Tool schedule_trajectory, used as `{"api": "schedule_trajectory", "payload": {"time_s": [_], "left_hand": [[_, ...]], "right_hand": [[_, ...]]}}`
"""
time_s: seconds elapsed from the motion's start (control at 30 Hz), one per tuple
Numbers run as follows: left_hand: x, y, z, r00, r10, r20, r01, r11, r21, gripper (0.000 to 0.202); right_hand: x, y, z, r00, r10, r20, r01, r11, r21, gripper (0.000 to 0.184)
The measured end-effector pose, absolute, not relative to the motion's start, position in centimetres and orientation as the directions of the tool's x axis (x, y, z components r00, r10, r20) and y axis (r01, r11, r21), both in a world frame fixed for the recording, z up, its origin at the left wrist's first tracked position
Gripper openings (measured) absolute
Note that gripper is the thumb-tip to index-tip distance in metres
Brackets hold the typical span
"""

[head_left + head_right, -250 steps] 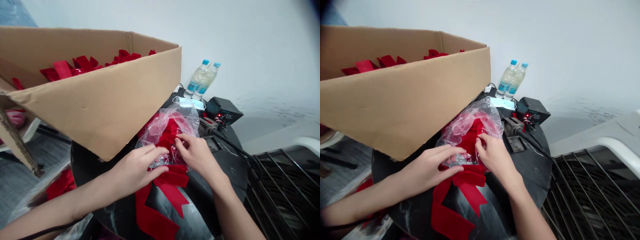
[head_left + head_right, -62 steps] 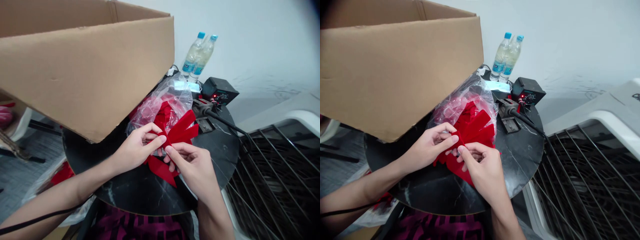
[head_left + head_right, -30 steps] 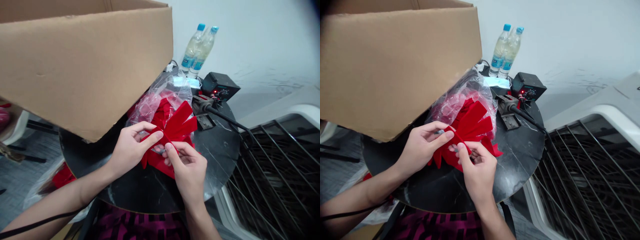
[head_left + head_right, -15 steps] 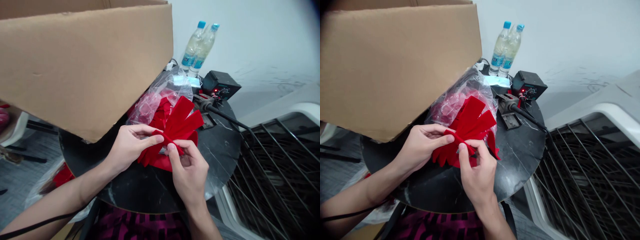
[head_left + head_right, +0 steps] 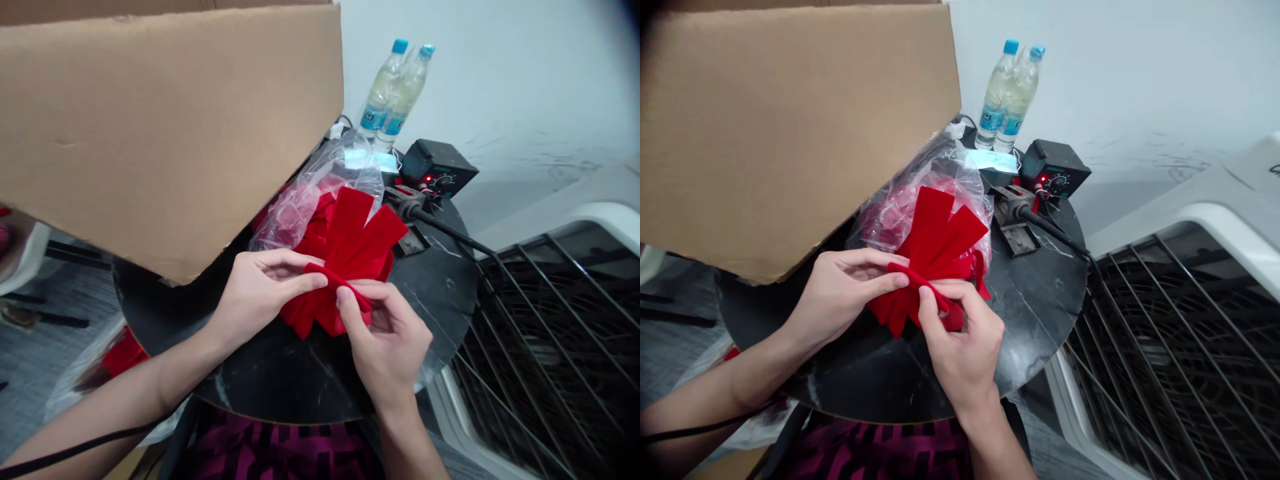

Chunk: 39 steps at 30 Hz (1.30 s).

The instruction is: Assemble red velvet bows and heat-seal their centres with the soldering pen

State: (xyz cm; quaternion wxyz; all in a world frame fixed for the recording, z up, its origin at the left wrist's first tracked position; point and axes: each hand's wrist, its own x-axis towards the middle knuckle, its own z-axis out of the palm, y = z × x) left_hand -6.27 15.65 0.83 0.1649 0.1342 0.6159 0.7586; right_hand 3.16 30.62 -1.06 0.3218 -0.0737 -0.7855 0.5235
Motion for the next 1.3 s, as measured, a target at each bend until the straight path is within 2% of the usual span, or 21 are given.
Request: {"api": "schedule_trajectory", "payload": {"time_s": [0.2, 0.47, 0.73, 1.0, 1.17, 1.3], "left_hand": [[-6.3, 15.5, 0.6, -0.904, 0.418, -0.093, -0.192, -0.201, 0.961, 0.024], [-6.6, 15.5, 0.8, -0.887, 0.432, -0.161, -0.261, -0.182, 0.948, 0.027], [-6.8, 15.3, 0.6, -0.876, 0.43, -0.218, -0.314, -0.163, 0.935, 0.031], [-6.9, 15.2, 0.4, -0.881, 0.443, -0.163, -0.263, -0.174, 0.949, 0.021], [-6.3, 15.6, 1.1, -0.919, 0.387, -0.069, -0.131, -0.134, 0.982, 0.019], [-5.9, 15.6, 1.5, -0.924, 0.382, -0.017, -0.054, -0.085, 0.995, 0.018]], "right_hand": [[3.1, 30.7, -1.0, -0.806, 0.444, 0.392, -0.206, 0.41, -0.888, 0.008], [2.7, 30.9, -1.2, -0.859, 0.46, 0.226, -0.156, 0.185, -0.97, 0.004], [2.7, 31.0, -1.1, -0.86, 0.463, 0.215, -0.128, 0.213, -0.969, 0.005], [2.7, 30.9, -1.3, -0.863, 0.468, 0.189, -0.123, 0.169, -0.978, 0.005], [2.7, 30.4, -1.2, -0.84, 0.511, 0.182, -0.105, 0.176, -0.979, 0.006], [2.5, 30.1, -0.9, -0.826, 0.549, 0.123, -0.087, 0.091, -0.992, 0.01]]}}
